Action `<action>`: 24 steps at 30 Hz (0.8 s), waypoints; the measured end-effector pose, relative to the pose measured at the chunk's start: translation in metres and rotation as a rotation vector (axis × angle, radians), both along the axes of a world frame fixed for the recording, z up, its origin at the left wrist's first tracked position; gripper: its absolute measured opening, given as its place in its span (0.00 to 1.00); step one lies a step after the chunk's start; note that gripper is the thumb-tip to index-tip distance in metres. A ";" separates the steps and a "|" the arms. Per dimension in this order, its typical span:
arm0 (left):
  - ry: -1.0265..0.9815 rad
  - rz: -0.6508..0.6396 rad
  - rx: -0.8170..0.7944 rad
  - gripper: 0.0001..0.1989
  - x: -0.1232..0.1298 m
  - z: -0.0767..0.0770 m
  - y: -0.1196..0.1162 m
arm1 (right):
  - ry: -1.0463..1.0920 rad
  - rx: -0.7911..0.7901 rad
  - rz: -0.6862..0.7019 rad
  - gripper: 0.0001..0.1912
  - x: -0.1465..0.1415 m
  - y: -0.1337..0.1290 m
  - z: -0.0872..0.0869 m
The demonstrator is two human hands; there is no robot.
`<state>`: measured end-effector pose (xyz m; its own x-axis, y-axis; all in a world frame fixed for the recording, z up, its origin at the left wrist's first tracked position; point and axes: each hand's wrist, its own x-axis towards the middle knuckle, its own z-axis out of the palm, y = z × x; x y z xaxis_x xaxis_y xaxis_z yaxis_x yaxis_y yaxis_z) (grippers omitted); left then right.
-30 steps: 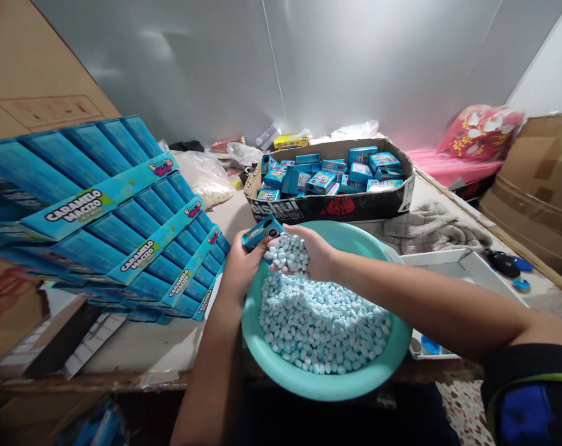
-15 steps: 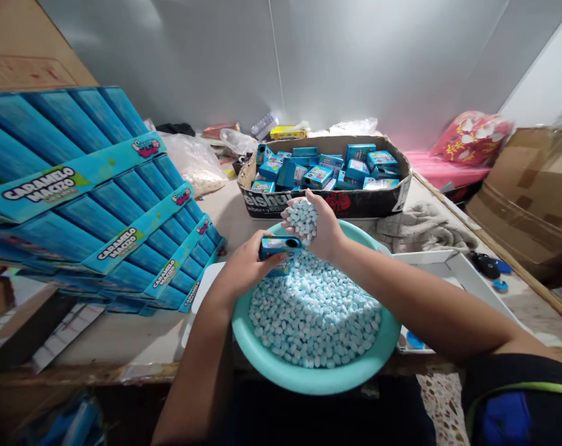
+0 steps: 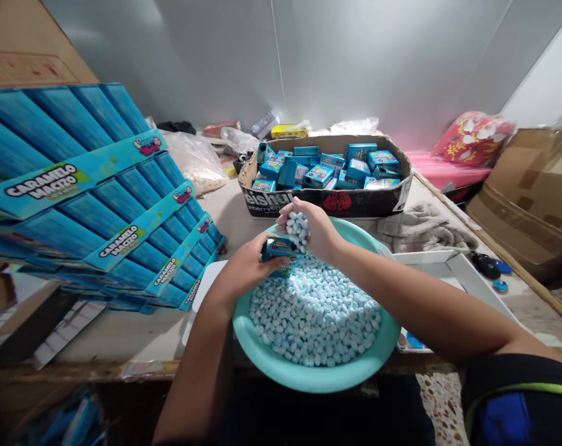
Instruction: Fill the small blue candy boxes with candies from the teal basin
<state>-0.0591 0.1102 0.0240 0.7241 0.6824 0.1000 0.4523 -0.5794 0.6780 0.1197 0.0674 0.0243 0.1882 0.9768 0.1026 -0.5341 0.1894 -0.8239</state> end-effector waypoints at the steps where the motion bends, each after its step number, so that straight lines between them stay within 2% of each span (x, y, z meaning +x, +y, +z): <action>1: -0.010 0.012 -0.009 0.26 0.000 0.000 0.000 | -0.044 0.027 -0.010 0.18 -0.001 -0.001 0.000; 8: -0.167 0.056 -0.113 0.23 -0.001 -0.002 0.001 | -0.285 0.095 -0.071 0.17 -0.004 -0.003 -0.001; 13: -0.118 0.092 -0.099 0.23 0.000 -0.001 0.002 | -0.433 0.225 -0.021 0.19 -0.005 -0.010 0.002; 17: -0.156 0.088 -0.079 0.22 0.001 -0.002 0.004 | -0.597 0.357 0.051 0.20 -0.006 -0.017 0.003; 19: -0.171 0.111 -0.091 0.22 0.001 -0.002 0.004 | -0.601 0.370 0.006 0.19 -0.004 -0.016 0.002; 21: -0.160 0.148 -0.098 0.22 0.002 -0.002 0.003 | -0.556 0.339 -0.094 0.18 -0.002 -0.011 0.000; 24: -0.166 0.204 -0.093 0.23 0.002 -0.003 0.003 | -0.535 0.204 -0.234 0.14 0.003 -0.001 -0.004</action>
<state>-0.0574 0.1130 0.0213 0.5500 0.8240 0.1362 0.4315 -0.4200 0.7983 0.1231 0.0660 0.0198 0.2658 0.8666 0.4224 0.0179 0.4336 -0.9009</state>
